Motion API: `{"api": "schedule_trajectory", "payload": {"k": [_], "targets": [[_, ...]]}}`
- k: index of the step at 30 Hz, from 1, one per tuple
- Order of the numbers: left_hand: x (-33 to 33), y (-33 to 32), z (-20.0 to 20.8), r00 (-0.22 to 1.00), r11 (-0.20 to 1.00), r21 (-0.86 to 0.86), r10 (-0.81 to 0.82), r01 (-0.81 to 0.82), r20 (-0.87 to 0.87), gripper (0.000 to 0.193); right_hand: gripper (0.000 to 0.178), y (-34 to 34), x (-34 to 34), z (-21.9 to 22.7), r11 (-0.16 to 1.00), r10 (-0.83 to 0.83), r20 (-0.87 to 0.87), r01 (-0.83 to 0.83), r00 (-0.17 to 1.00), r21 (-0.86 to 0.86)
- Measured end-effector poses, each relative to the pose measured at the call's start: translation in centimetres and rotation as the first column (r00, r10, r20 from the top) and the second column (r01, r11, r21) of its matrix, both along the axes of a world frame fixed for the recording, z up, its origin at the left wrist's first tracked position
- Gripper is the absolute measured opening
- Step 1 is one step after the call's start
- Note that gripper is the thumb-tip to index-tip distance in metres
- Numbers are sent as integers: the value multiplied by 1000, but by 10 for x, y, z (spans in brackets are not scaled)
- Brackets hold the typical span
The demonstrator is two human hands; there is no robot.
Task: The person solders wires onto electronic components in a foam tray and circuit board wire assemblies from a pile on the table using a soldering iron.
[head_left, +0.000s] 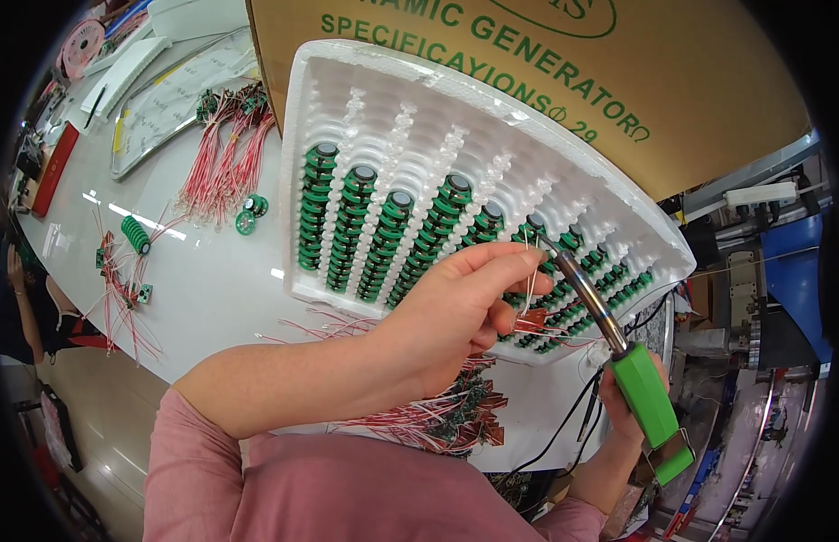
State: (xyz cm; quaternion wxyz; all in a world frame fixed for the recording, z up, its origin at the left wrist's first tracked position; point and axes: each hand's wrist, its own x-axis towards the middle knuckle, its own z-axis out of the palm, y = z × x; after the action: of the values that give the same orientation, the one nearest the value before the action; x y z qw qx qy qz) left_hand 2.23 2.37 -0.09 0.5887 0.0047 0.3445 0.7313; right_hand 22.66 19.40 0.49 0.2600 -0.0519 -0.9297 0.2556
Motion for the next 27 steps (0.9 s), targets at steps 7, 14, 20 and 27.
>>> {"api": "schedule_trajectory", "payload": {"k": [7, 14, 20, 27], "targets": [[-1, 0, 1, 999, 1000, 12, -17, 16, 29, 19, 42, -1, 4, -6, 979, -90, -21, 84, 996, -185], [-1, 1, -3, 1000, 1000, 17, -5, 5, 25, 17, 44, -2, -3, 4, 995, 0, 23, -2, 1000, 103], [-3, 1, -1, 999, 1000, 24, -14, 14, 40, 17, 44, -2, -4, 7, 989, 5, 30, -10, 1000, 147], [-2, 0, -2, 999, 999, 31, -15, 14, 32, 18, 45, -2, -5, 6, 989, 5, 20, -8, 1000, 147]]}}
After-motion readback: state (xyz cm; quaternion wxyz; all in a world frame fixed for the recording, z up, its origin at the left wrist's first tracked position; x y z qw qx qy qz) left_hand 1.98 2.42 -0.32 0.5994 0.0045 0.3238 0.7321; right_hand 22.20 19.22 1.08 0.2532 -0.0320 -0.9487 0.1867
